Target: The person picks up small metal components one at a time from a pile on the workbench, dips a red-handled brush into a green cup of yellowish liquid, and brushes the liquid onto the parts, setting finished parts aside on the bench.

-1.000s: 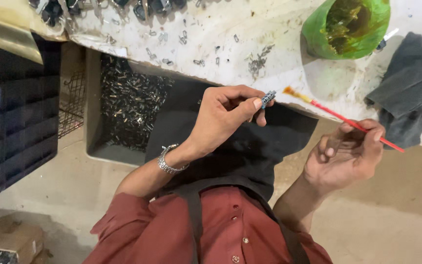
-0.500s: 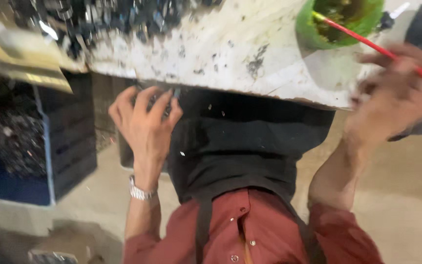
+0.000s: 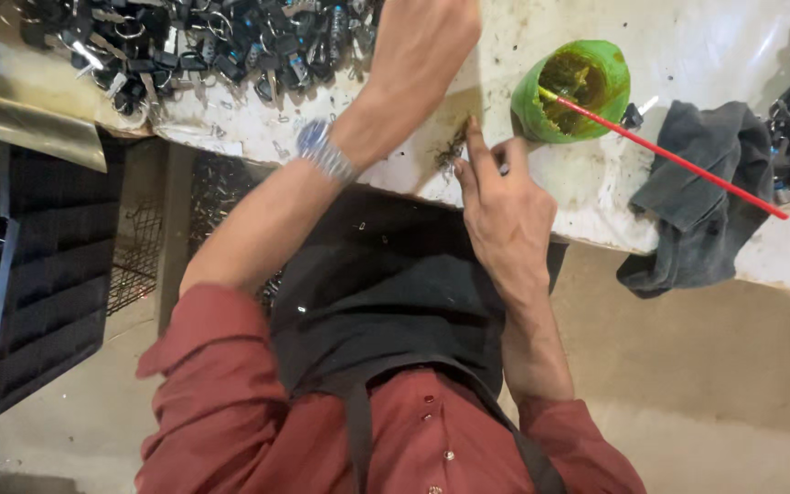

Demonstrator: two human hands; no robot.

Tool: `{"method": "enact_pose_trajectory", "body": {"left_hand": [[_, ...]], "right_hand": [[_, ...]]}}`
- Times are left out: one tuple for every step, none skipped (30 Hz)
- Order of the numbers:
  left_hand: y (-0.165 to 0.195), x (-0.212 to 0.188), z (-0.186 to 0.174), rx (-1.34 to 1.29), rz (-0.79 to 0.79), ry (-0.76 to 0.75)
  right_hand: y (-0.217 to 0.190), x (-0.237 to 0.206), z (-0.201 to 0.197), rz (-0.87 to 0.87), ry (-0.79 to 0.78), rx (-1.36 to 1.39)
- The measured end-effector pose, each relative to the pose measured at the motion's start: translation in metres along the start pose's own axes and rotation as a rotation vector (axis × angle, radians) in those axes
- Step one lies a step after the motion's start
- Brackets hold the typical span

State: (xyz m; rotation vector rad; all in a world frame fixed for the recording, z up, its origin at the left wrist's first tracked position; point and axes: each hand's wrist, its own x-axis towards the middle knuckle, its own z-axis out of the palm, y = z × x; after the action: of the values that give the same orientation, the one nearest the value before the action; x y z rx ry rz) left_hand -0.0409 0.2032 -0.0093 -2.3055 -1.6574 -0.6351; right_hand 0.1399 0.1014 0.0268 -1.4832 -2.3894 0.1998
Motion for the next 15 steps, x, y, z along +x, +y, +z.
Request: {"method": "enact_pose_trajectory", "body": {"left_hand": [[0.003,-0.008,-0.007,0.101,-0.032,-0.014],[0.004,-0.018,-0.022,0.089,-0.013,0.057],[0.005,-0.031,-0.039,0.071,0.004,0.133],[0.007,-0.042,-0.056,-0.070,-0.051,0.192],[0.012,-0.054,-0.070,-0.214,-0.109,0.242],[0.019,-0.066,-0.081,-0.353,-0.199,0.250],[0.026,-0.078,-0.090,-0.492,-0.289,0.261],[0.035,-0.090,-0.096,-0.627,-0.385,0.271],[0.043,-0.102,-0.099,-0.729,-0.444,0.246],[0.053,-0.112,-0.100,-0.832,-0.501,0.222],[0.060,-0.120,-0.099,-0.934,-0.548,0.205],[0.067,-0.127,-0.096,-1.003,-0.565,0.196],[0.074,-0.131,-0.092,-1.071,-0.582,0.191],[0.080,-0.134,-0.088,-1.137,-0.598,0.187],[0.084,-0.136,-0.083,-1.423,-0.769,0.128]], "right_hand": [[0.002,-0.001,0.001,-0.003,-0.020,-0.010],[0.005,-0.004,0.003,-0.008,-0.034,-0.018],[0.009,-0.009,0.004,0.013,0.003,0.061],[0.012,-0.015,0.005,0.033,0.032,0.138],[0.015,-0.021,0.007,0.059,0.052,0.218],[0.016,-0.027,0.009,0.085,0.112,0.295],[0.018,-0.031,0.011,0.112,0.175,0.370],[0.019,-0.034,0.012,0.136,0.235,0.446],[0.020,-0.038,0.013,0.149,0.232,0.491],[0.020,-0.040,0.013,0.161,0.233,0.534],[0.020,-0.043,0.012,0.169,0.244,0.576],[0.020,-0.045,0.010,0.208,0.243,0.622],[0.020,-0.048,0.009,0.243,0.242,0.669],[0.020,-0.052,0.006,0.276,0.241,0.717],[0.019,-0.056,0.005,0.309,0.234,0.890]]}}
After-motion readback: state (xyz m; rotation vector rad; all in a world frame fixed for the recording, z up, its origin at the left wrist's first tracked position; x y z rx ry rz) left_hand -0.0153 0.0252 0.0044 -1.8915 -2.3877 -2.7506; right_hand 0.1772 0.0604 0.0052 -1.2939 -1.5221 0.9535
